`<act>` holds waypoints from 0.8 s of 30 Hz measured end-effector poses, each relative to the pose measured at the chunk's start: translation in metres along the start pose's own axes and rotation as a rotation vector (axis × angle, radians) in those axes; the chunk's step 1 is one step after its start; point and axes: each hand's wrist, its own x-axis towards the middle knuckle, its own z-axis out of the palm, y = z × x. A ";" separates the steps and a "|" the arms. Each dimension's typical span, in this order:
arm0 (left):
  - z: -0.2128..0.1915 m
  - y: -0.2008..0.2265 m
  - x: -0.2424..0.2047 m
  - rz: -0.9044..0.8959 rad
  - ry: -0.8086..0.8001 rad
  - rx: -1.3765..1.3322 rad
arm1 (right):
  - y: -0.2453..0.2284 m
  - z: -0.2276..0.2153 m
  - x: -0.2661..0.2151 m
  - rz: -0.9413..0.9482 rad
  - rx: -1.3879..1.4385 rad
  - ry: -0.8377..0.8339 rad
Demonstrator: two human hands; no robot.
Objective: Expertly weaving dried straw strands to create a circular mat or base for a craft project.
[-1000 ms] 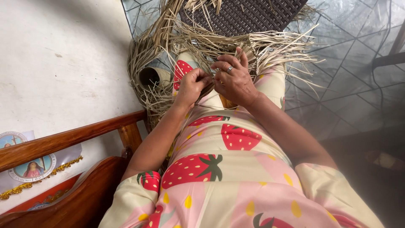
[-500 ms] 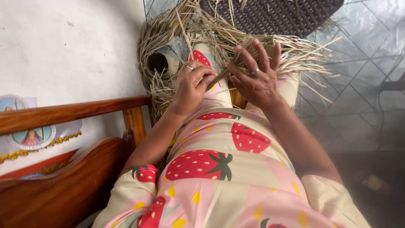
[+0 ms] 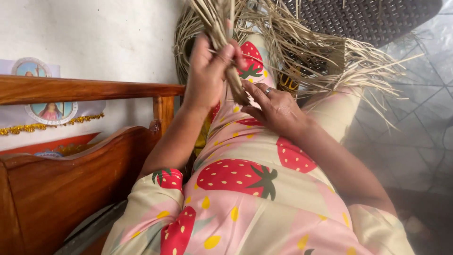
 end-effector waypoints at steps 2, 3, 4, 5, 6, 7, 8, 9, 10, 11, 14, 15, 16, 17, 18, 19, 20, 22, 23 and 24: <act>-0.015 0.011 -0.002 0.086 0.027 0.171 | 0.000 -0.009 -0.001 0.032 -0.003 -0.046; -0.023 0.018 -0.004 0.171 0.041 0.342 | 0.000 -0.013 0.000 0.069 -0.015 -0.085; -0.028 0.026 -0.011 0.170 0.056 0.351 | 0.004 -0.012 -0.003 0.057 -0.005 -0.091; -0.032 0.034 -0.019 0.159 0.122 0.585 | 0.008 -0.012 -0.007 0.131 0.057 -0.077; -0.036 0.042 -0.026 0.145 0.185 0.818 | 0.012 -0.012 -0.010 0.208 0.117 -0.062; -0.042 0.042 -0.033 0.143 0.197 0.824 | 0.017 -0.010 -0.013 0.198 0.125 -0.067; -0.048 0.042 -0.040 0.106 0.208 0.877 | 0.021 -0.009 -0.016 0.179 0.106 -0.061; -0.053 0.041 -0.046 0.069 0.218 0.929 | 0.026 -0.008 -0.020 0.161 0.088 -0.054; -0.058 0.039 -0.055 0.066 0.230 0.933 | 0.026 -0.009 -0.020 0.152 0.094 -0.061; -0.064 0.036 -0.064 -0.009 0.266 1.011 | 0.027 -0.010 -0.021 0.161 0.073 -0.127; -0.087 0.018 -0.094 -0.132 0.343 1.081 | 0.034 -0.003 -0.027 0.160 0.053 -0.222; -0.095 0.009 -0.104 -0.173 0.378 1.067 | 0.037 0.000 -0.030 0.156 0.046 -0.248; -0.093 0.010 -0.109 -0.173 0.381 1.071 | 0.041 0.005 -0.031 0.152 0.050 -0.247; -0.091 0.010 -0.113 -0.170 0.411 0.958 | 0.044 0.008 -0.031 0.140 0.035 -0.212; -0.089 0.010 -0.117 -0.165 0.437 0.844 | 0.047 0.012 -0.031 0.129 0.019 -0.175; -0.090 0.005 -0.112 -0.162 0.438 0.848 | 0.046 0.016 -0.024 0.126 0.020 -0.172; -0.090 -0.001 -0.108 -0.187 0.420 0.547 | 0.045 0.019 -0.018 0.022 0.010 0.016; -0.079 -0.007 -0.101 -0.206 0.402 0.244 | 0.036 0.014 -0.001 -0.086 0.002 0.199; -0.069 -0.007 -0.097 -0.242 0.284 0.192 | 0.029 0.007 0.010 -0.213 -0.094 0.298; -0.059 -0.007 -0.093 -0.280 0.165 0.142 | 0.021 0.000 0.021 -0.339 -0.188 0.399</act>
